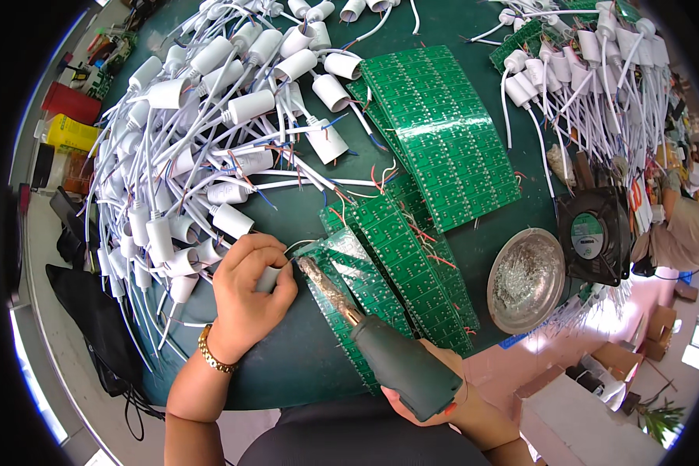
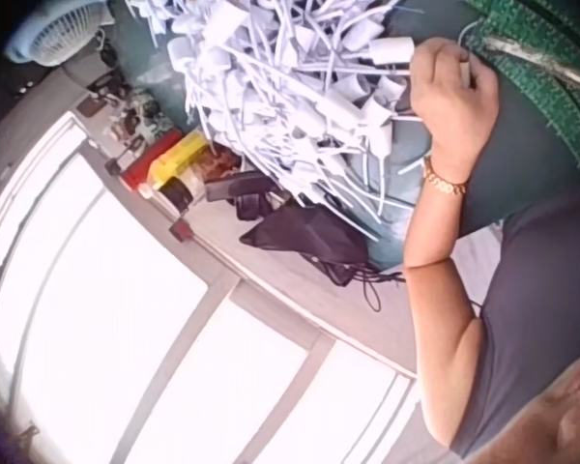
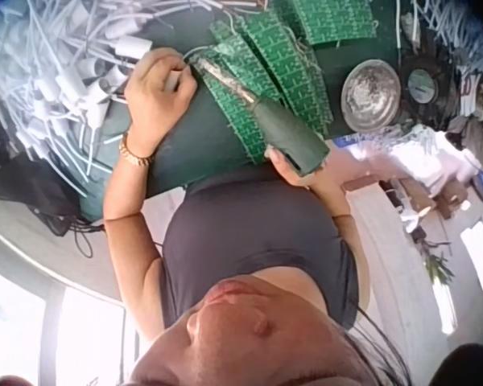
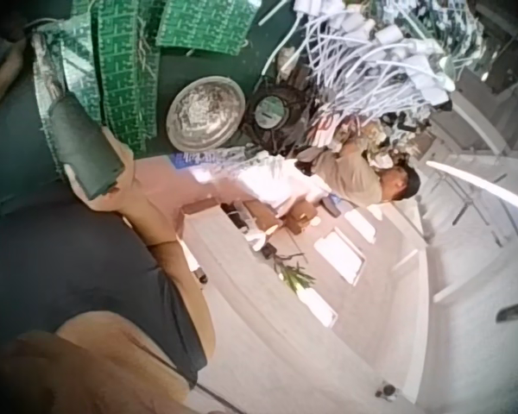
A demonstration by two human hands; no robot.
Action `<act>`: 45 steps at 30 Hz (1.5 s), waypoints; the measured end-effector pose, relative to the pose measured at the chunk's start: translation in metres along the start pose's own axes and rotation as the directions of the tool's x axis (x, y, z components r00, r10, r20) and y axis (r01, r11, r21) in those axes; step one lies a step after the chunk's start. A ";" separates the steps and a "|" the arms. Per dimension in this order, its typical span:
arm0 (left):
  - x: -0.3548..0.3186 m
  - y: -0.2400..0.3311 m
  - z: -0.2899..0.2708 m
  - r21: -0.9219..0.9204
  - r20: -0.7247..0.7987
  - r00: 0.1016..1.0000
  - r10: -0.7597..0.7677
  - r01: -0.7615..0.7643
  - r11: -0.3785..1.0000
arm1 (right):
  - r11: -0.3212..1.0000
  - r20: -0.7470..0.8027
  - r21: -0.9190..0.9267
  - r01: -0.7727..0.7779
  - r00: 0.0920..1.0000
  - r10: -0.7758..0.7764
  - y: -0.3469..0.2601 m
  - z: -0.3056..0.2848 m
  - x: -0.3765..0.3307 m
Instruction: The person solders electronic components onto printed circuit boards with a soldering iron and solder wire, connecting them with wiring harnesses.
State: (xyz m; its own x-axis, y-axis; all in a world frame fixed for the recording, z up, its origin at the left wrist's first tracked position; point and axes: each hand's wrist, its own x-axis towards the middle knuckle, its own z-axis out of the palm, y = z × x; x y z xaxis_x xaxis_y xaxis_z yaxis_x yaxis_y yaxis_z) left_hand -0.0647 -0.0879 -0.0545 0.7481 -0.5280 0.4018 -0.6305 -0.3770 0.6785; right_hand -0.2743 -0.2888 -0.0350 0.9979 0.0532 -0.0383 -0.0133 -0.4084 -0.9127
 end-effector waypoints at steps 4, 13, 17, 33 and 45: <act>0.000 0.000 -0.002 -0.014 0.018 0.999 -0.026 0.027 1.000 | 0.959 0.164 0.134 -0.250 0.960 0.228 -0.001 -0.010 -0.005; -0.001 0.000 -0.001 -0.018 0.030 0.999 -0.038 0.038 0.999 | 0.954 0.071 0.231 -0.189 0.982 0.177 -0.009 -0.006 -0.003; 0.001 0.002 -0.003 -0.027 0.037 0.998 -0.046 0.047 0.999 | 0.972 0.099 0.116 -0.204 0.976 0.193 -0.009 -0.008 0.002; 0.002 0.004 -0.005 -0.032 0.058 0.995 -0.080 0.082 0.996 | 0.982 0.017 0.096 -0.163 0.987 0.162 -0.002 -0.002 0.002; 0.003 0.010 0.000 -0.003 0.014 0.987 -0.158 0.158 0.987 | 0.981 0.001 0.077 -0.176 0.984 0.177 -0.014 -0.001 0.011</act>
State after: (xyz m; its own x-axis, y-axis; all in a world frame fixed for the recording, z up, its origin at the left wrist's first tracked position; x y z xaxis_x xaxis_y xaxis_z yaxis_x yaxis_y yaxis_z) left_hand -0.0684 -0.0934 -0.0467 0.8355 -0.4721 0.2811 -0.5035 -0.4531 0.7356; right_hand -0.2630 -0.2836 -0.0219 0.9798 -0.0191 -0.1992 -0.1937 -0.3402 -0.9202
